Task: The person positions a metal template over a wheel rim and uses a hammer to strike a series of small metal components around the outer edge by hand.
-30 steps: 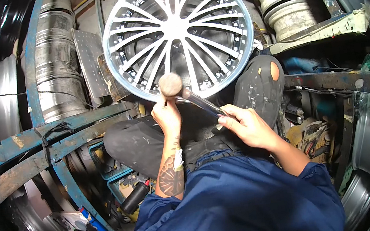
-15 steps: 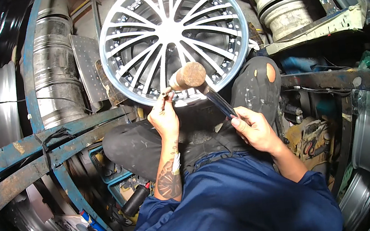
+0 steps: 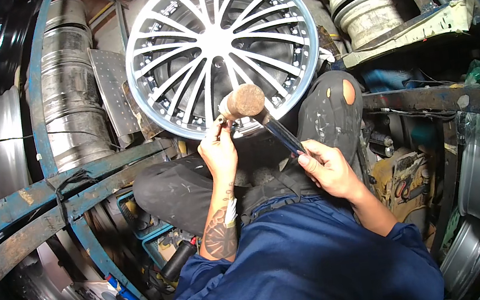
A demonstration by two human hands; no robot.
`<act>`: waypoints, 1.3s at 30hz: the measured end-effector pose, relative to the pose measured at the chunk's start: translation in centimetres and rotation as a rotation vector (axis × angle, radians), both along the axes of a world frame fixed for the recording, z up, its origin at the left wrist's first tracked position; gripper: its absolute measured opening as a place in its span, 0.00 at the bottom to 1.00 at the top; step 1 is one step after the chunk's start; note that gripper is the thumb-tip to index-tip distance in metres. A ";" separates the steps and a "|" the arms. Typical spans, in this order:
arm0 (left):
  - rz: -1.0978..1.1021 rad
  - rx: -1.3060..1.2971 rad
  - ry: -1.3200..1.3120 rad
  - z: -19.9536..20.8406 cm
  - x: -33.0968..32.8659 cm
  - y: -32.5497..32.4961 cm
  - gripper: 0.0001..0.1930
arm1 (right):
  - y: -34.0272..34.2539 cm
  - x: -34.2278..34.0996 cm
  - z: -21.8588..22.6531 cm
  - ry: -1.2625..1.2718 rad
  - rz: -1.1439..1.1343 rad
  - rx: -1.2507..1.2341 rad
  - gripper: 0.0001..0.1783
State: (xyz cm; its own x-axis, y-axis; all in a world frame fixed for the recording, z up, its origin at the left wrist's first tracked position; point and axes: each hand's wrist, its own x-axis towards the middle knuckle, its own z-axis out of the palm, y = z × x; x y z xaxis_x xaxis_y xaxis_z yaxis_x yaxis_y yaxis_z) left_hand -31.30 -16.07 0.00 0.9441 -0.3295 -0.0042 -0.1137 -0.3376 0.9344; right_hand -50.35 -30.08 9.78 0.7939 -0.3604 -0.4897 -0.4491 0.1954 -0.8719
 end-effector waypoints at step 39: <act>0.017 0.040 -0.249 -2.3 -1.5 -0.1 0.06 | -0.2 -0.2 1.3 -0.102 0.140 -0.258 0.19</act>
